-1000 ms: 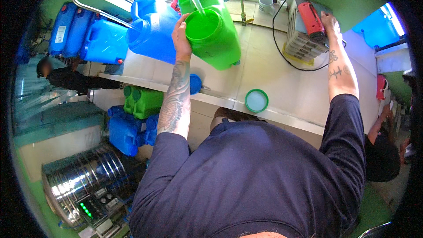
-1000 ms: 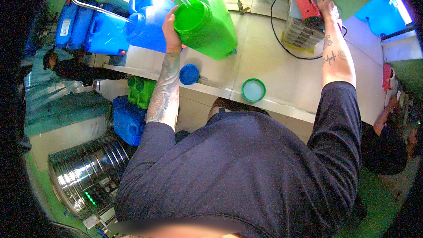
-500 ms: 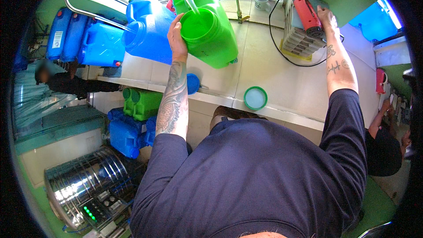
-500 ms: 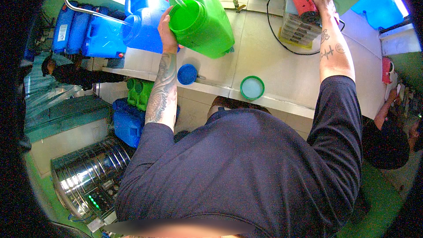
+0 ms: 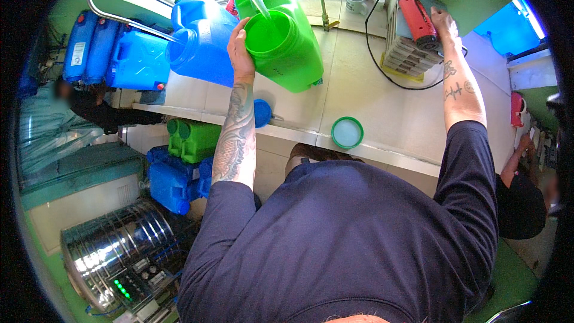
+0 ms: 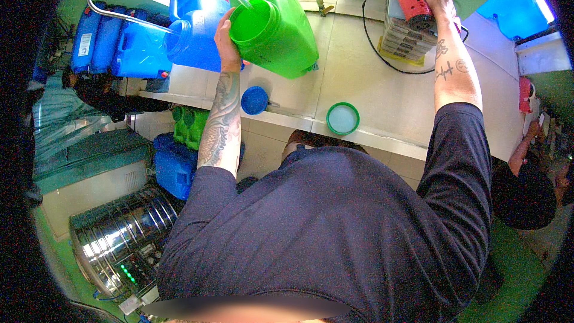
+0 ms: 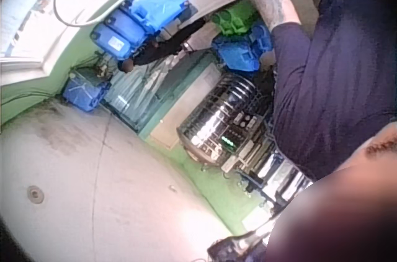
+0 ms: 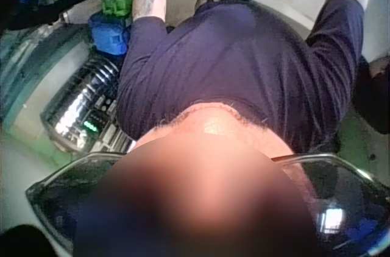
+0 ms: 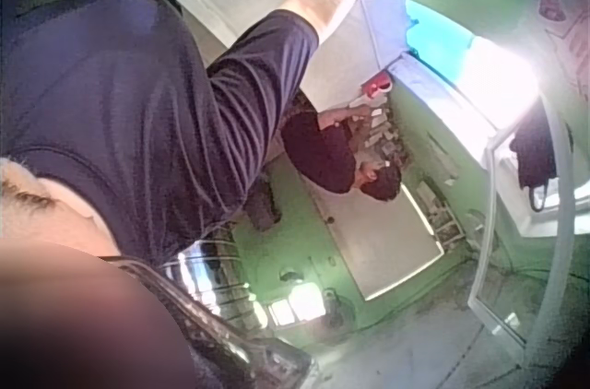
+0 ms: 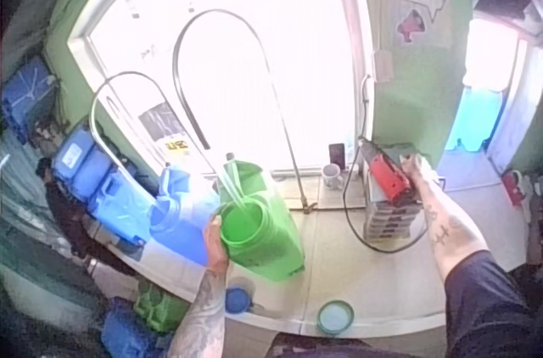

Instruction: The person places a green plastic container on a countertop, pours water from a blue container into it, and uses a red heat gun to soften the plastic around the opening. They insert a clear tube into the softened area, secure it, and then seal the container with a green lid. The person repeats this process for a second container.

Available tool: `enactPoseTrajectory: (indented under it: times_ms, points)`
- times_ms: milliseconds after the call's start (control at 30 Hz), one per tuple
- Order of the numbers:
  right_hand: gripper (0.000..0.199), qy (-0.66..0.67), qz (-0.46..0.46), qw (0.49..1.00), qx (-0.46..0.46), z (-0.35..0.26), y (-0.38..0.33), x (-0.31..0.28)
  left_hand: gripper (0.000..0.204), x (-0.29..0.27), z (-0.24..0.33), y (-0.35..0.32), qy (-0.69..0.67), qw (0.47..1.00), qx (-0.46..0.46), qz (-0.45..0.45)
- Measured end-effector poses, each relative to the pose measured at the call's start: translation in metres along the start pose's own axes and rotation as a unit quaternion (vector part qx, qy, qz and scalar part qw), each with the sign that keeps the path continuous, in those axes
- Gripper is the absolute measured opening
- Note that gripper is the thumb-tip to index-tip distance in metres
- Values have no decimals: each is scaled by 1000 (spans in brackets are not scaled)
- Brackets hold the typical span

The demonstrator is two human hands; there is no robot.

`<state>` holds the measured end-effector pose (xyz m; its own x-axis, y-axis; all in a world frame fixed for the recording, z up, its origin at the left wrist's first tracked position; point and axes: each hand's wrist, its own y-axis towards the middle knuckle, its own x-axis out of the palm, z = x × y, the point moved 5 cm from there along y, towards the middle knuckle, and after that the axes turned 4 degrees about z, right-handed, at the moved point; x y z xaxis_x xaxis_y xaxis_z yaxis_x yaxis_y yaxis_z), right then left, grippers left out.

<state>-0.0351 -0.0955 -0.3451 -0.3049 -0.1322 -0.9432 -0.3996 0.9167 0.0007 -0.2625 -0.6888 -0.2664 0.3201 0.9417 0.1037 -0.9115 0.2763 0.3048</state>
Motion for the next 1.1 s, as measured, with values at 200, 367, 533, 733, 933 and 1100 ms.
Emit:
enactPoseTrajectory:
  times_ms: [200,367,533,733,933,1100]
  points:
    - [64,9,5,1000,-12,-1,-4,-2,44,1,1,0,6,1000,25,-10]
    - [64,11,18,1000,-7,0,-3,-2,43,0,-2,0,-12,1000,12,-2]
    - [66,4,2,1000,-10,0,0,-1,42,0,-2,0,-9,1000,11,-1]
    - [68,4,14,1000,-8,0,-1,-2,44,0,-1,0,7,1000,8,-3]
    - [67,-1,16,1000,-1,0,-1,-2,44,2,5,-1,15,1000,20,-4]
    - [65,-2,13,1000,-8,1,1,-1,42,3,7,-3,-3,1000,10,-2]
